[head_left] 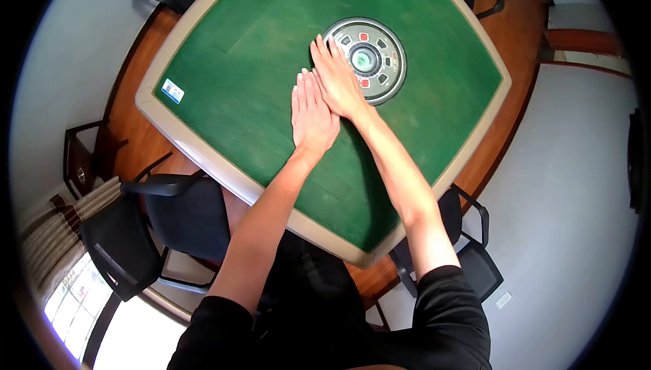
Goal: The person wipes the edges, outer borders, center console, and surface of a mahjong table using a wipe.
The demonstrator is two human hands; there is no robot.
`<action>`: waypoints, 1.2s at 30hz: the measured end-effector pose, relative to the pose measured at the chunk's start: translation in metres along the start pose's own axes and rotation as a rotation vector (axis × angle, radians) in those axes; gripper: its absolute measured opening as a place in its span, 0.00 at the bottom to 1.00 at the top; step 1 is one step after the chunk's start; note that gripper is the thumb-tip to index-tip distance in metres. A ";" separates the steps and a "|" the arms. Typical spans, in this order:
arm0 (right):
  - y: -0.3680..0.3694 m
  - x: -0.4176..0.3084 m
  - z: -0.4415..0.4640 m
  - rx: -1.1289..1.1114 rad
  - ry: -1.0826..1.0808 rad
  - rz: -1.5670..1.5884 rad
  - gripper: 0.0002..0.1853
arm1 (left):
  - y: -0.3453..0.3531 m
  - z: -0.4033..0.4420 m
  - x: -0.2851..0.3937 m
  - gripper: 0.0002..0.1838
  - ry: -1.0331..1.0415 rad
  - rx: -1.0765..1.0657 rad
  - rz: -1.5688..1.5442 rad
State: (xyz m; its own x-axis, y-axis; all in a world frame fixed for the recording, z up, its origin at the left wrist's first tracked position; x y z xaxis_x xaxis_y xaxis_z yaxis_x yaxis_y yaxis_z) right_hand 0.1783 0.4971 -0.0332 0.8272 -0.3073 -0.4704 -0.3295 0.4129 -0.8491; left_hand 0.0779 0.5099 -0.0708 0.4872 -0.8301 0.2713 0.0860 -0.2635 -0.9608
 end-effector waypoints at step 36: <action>-0.007 0.013 -0.007 0.122 0.064 -0.101 0.36 | 0.000 0.002 0.000 0.37 0.009 0.010 -0.023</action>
Point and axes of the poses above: each hand's wrist, its own z-axis towards the middle knuckle, its own y-axis out of the palm, x = y × z, the point moved 8 cm from there along z, towards the middle knuckle, and after that the axes turned 5 degrees about -y, right-handed, at the moved point
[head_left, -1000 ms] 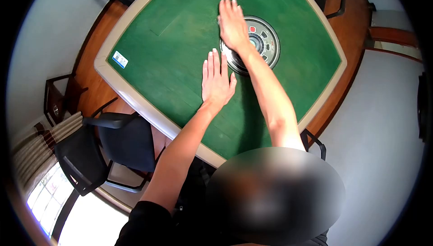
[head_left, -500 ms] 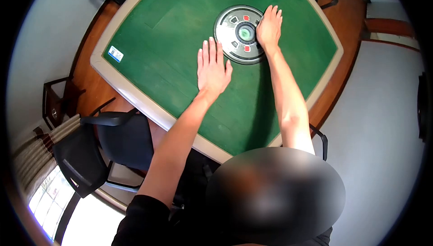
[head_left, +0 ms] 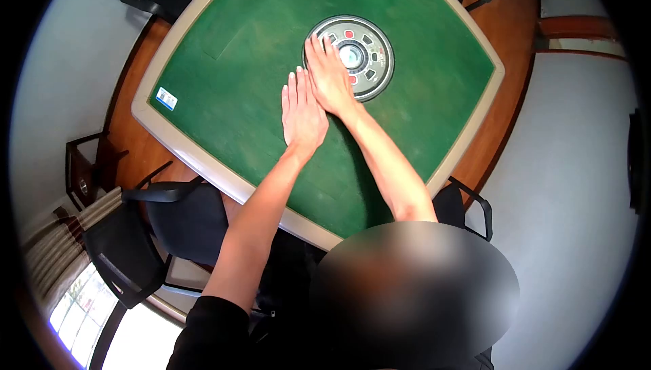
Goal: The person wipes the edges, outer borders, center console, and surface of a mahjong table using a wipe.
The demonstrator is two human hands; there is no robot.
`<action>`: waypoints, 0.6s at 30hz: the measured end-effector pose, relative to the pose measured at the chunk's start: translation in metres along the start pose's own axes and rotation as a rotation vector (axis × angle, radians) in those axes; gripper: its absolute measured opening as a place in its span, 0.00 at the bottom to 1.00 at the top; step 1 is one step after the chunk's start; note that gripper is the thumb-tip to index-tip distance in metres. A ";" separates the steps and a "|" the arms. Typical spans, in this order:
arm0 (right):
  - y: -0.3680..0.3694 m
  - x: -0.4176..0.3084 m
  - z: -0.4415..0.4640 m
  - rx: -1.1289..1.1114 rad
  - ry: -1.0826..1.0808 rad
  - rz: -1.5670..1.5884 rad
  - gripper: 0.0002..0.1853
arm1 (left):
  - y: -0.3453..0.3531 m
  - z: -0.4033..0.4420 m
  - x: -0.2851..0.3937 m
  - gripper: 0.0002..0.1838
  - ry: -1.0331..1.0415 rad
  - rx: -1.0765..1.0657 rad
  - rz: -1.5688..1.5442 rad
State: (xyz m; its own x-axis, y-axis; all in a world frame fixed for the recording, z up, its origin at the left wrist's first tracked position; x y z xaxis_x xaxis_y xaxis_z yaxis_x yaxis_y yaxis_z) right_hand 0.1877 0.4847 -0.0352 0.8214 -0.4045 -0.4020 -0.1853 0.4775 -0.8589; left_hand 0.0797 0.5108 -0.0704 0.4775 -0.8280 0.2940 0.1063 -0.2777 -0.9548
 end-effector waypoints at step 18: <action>-0.057 0.132 -0.030 0.019 0.259 -0.290 0.38 | -0.005 -0.001 0.003 0.38 0.042 0.054 -0.017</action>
Point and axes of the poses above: each hand's wrist, its own z-axis towards the middle knuckle, its own y-axis out of the palm, x = y × z, the point moved 8 cm from there along z, towards the middle knuckle, and after that the axes turned 5 degrees about -y, right-handed, at the moved point
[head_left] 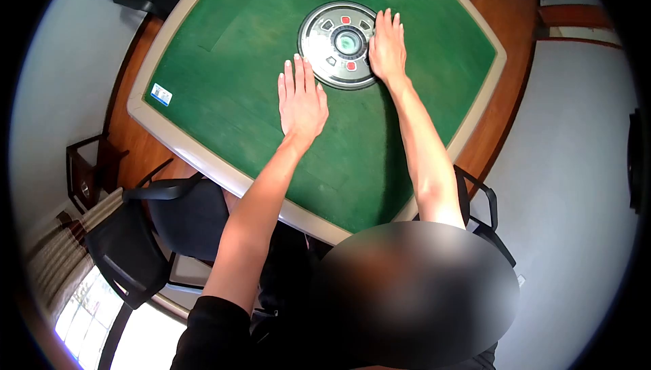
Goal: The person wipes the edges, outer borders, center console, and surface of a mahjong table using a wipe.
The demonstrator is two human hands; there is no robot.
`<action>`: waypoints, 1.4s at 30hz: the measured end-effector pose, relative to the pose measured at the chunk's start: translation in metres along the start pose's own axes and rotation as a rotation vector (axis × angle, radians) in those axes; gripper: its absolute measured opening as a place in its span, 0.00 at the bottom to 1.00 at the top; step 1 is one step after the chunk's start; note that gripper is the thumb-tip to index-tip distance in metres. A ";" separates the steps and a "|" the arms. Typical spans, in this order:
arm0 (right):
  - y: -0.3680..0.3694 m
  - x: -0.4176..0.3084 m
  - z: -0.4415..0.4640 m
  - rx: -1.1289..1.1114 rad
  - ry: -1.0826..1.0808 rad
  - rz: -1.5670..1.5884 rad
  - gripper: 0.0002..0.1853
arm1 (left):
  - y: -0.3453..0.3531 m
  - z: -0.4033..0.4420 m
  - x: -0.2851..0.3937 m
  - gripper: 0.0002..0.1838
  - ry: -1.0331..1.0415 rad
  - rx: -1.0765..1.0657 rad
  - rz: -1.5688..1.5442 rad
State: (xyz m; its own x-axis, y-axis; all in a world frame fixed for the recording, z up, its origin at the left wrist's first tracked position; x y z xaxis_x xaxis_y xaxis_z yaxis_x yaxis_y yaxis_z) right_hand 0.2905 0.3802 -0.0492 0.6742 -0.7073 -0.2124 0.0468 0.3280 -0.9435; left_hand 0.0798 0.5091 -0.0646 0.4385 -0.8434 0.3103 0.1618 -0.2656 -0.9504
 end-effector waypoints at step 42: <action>0.008 -0.129 -0.044 -0.049 -0.080 0.279 0.36 | 0.003 0.002 0.003 0.38 -0.001 -0.087 0.055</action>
Point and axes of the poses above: each hand's wrist, its own z-axis towards the middle knuckle, its own y-axis out of the palm, x = y × z, the point moved 8 cm from there along z, towards the middle knuckle, and after that the axes turned 5 degrees about -y, right-handed, at the moved point
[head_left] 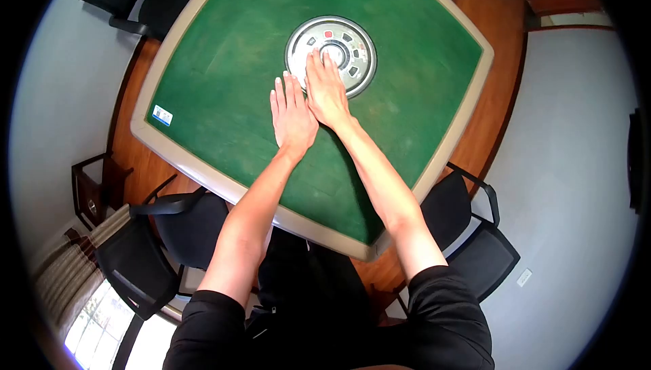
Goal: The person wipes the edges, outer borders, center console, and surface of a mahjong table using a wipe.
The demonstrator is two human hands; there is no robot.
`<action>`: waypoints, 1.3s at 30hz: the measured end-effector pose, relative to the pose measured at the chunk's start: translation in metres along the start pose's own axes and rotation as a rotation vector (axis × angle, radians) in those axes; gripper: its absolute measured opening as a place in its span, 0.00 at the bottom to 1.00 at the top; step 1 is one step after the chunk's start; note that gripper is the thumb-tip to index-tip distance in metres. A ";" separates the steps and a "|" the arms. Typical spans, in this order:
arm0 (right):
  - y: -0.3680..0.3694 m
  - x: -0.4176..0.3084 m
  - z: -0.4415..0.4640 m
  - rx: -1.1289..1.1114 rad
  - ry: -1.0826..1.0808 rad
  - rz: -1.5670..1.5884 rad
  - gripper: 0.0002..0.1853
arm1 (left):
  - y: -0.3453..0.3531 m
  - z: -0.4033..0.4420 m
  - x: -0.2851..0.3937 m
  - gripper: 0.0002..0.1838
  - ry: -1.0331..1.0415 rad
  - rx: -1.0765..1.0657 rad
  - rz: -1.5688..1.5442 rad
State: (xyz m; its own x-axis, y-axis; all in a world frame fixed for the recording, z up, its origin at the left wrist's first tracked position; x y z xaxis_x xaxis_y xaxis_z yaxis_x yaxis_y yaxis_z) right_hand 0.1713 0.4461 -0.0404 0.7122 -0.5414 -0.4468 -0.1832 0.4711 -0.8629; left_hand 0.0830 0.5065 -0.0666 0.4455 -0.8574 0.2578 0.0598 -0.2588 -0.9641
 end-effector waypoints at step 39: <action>0.022 0.041 0.130 0.081 -0.065 -0.227 0.34 | -0.004 0.000 -0.001 0.39 0.009 0.026 -0.042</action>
State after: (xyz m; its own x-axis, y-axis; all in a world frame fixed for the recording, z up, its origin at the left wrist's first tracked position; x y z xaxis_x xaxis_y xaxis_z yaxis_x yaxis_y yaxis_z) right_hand 0.2849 0.5249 -0.0470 0.7714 -0.5952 -0.2249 0.0395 0.3977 -0.9167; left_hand 0.0827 0.5085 -0.0632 0.4337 -0.8500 0.2989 0.1020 -0.2833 -0.9536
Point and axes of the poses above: each hand's wrist, its own z-axis towards the middle knuckle, its own y-axis out of the palm, x = y × z, the point moved 8 cm from there along z, towards the middle knuckle, and after that the axes turned 5 degrees about -y, right-handed, at the moved point
